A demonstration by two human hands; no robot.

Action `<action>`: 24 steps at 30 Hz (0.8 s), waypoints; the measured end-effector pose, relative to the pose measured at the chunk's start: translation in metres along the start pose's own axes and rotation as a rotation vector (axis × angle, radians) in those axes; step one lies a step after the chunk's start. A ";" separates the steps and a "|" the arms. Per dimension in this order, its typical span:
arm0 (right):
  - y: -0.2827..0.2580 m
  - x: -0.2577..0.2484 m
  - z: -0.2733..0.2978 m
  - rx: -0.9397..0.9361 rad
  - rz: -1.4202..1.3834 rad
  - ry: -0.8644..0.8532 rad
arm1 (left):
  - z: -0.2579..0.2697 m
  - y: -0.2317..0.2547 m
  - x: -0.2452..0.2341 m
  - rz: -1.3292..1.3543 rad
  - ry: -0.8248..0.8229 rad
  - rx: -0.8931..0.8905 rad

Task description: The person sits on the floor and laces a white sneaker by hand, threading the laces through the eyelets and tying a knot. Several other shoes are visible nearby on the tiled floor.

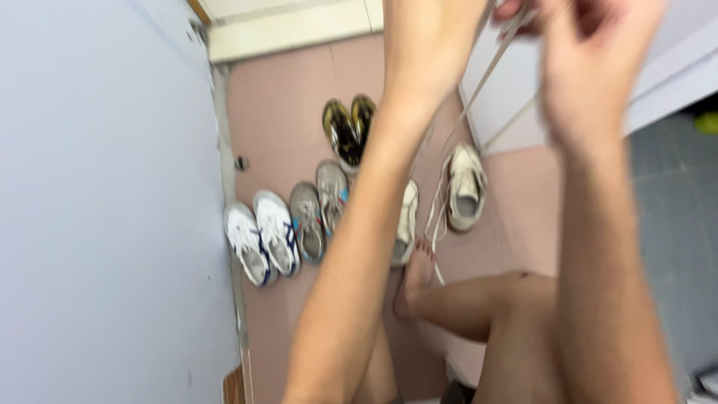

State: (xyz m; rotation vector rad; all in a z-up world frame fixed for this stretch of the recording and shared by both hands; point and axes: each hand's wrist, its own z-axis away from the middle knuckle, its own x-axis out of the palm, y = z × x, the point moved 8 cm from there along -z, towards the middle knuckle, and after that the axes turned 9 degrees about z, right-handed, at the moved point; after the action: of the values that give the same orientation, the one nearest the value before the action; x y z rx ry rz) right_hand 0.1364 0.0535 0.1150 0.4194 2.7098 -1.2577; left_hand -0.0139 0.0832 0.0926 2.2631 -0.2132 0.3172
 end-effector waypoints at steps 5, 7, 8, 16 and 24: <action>-0.007 0.011 0.016 -0.118 -0.062 0.103 | -0.005 -0.002 -0.001 0.191 0.002 -0.042; -0.002 0.009 0.012 -0.125 -0.089 0.131 | -0.007 -0.004 -0.006 0.330 -0.010 -0.055; 0.002 0.008 0.012 -0.104 -0.092 0.142 | -0.005 -0.005 -0.008 0.399 -0.014 -0.070; 0.006 0.013 0.009 -0.024 -0.254 0.121 | -0.003 0.011 -0.016 0.155 -0.006 0.037; 0.042 -0.003 0.012 0.128 -0.429 0.064 | -0.007 0.004 -0.043 0.363 -0.004 0.098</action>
State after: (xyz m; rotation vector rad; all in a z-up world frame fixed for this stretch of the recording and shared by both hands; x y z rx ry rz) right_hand 0.1520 0.0691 0.0774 -0.1260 2.8811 -1.5444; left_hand -0.0570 0.0882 0.0868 2.3153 -0.6256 0.5223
